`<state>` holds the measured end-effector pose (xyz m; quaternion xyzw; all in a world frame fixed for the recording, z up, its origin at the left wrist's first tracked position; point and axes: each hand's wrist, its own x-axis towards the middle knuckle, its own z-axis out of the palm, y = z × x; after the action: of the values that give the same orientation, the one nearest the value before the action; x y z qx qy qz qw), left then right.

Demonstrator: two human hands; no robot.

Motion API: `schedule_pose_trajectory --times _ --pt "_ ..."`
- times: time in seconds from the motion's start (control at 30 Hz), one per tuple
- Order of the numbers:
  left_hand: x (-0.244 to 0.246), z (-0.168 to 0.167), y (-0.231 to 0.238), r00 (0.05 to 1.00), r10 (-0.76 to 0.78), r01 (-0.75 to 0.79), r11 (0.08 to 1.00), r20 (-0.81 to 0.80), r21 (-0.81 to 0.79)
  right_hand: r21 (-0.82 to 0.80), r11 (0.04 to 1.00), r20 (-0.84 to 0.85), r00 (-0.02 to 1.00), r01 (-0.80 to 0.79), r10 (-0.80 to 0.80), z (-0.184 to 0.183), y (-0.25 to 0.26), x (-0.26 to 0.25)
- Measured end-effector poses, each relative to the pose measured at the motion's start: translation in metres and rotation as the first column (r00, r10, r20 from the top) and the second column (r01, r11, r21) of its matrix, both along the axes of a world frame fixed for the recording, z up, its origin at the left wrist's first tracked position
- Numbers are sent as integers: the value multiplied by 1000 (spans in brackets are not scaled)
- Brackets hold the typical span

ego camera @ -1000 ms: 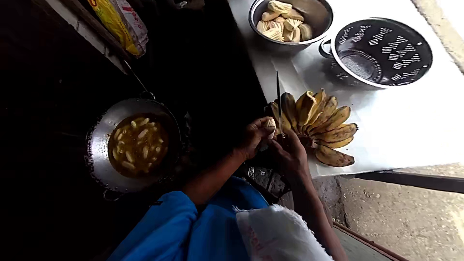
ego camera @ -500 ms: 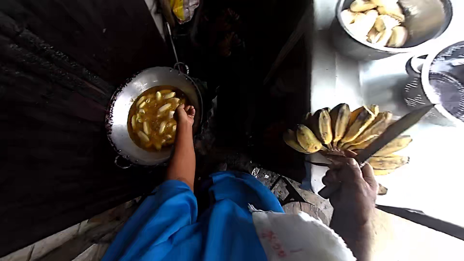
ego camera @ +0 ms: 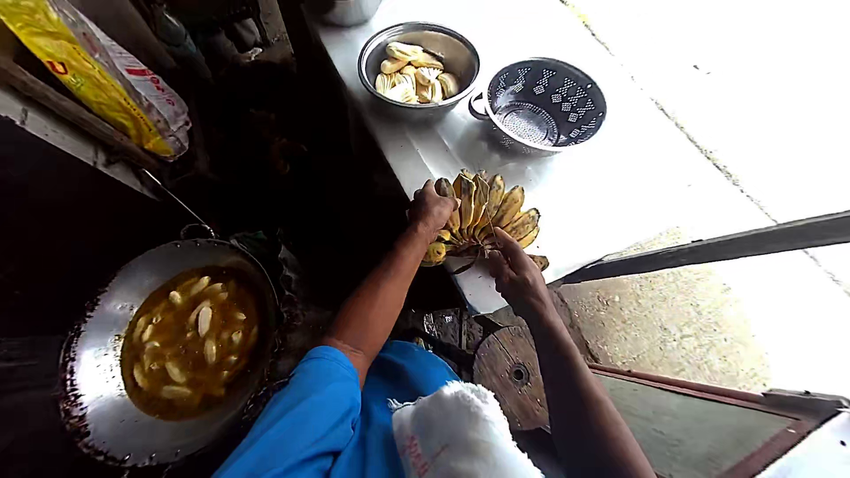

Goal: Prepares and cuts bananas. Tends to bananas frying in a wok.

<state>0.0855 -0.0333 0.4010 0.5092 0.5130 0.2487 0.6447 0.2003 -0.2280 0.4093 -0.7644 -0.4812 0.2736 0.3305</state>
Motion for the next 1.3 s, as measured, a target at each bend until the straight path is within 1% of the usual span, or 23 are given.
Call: schedule_pose_trajectory --times 0.1,0.2,0.27,0.3,0.33,0.37,0.4,0.43,0.5,0.53,0.57,0.63,0.7,0.73,0.8,0.87,0.93,1.0,1.07,1.13,1.2,1.23,1.3 --pt "-8 -6 -6 981 -146 127 981 129 145 -28 999 267 962 -41 47 3 -9 7" --pt "-15 -5 -8 974 -177 156 976 140 150 -132 991 435 896 -38 92 12 -6 0" --pt "-17 -3 -11 976 -167 147 979 137 144 -156 987 497 860 -38 112 15 8 -3" --pt "-18 -4 -12 974 -169 145 977 150 155 -146 988 473 874 -47 111 14 18 -3" --pt "-19 -4 -13 970 -177 149 973 164 174 -112 992 394 913 -61 100 11 28 -3" --pt "-21 -5 -14 967 -185 150 969 173 195 -51 997 258 963 -66 77 5 35 -5" --pt "-22 -6 -15 968 -179 139 967 179 214 5 999 73 996 -43 42 -3 39 -10" --pt "-21 -7 -16 971 -153 110 968 182 227 35 999 -149 989 -2 7 -12 42 -15" --pt "-18 -7 -17 974 -76 29 976 212 215 97 994 -522 853 55 3 -28 51 -24" --pt "-17 -7 -19 971 -48 -1 979 233 204 125 989 -624 781 81 15 -35 54 -27" --pt "-20 -8 -22 964 -54 2 981 259 195 145 984 -684 730 106 22 -40 58 -29" --pt "-31 -7 -23 941 -127 73 981 313 180 159 975 -754 657 156 18 -43 65 -32" --pt "-32 -8 -23 952 -130 79 979 277 190 133 971 -821 570 198 -4 -41 73 -32" --pt "-27 -8 -24 976 -109 65 973 190 223 117 970 -843 537 212 -16 -40 75 -32" --pt "-15 -8 -30 997 -62 74 949 -50 305 95 971 -868 495 219 -27 -38 77 -31" --pt "-8 -2 -41 974 -13 107 907 -228 407 66 969 -884 465 240 -55 -38 78 -27" --pt "-7 5 -53 931 -19 209 846 -365 491 48 949 -892 441 312 -100 -37 81 -20" --pt "-9 1 -67 884 -1 278 805 -467 524 57 924 -884 449 377 -128 -33 82 -17" --pt "-13 -3 -70 879 51 235 819 -474 524 95 917 -859 497 388 -121 -30 76 -18" --pt "-19 -3 -61 924 19 197 833 -383 517 179 927 -828 560 330 -40 -33 68 -20" --pt "-30 -6 -45 969 -85 192 849 -232 492 221 938 -800 599 267 18 -40 66 -20" --pt "-35 -9 -38 980 -131 186 865 -148 466 223 949 -767 641 223 30 -41 68 -18" --pt "-40 -14 -26 984 -178 161 903 6 398 187 976 -633 773 116 29 -39 77 -12"
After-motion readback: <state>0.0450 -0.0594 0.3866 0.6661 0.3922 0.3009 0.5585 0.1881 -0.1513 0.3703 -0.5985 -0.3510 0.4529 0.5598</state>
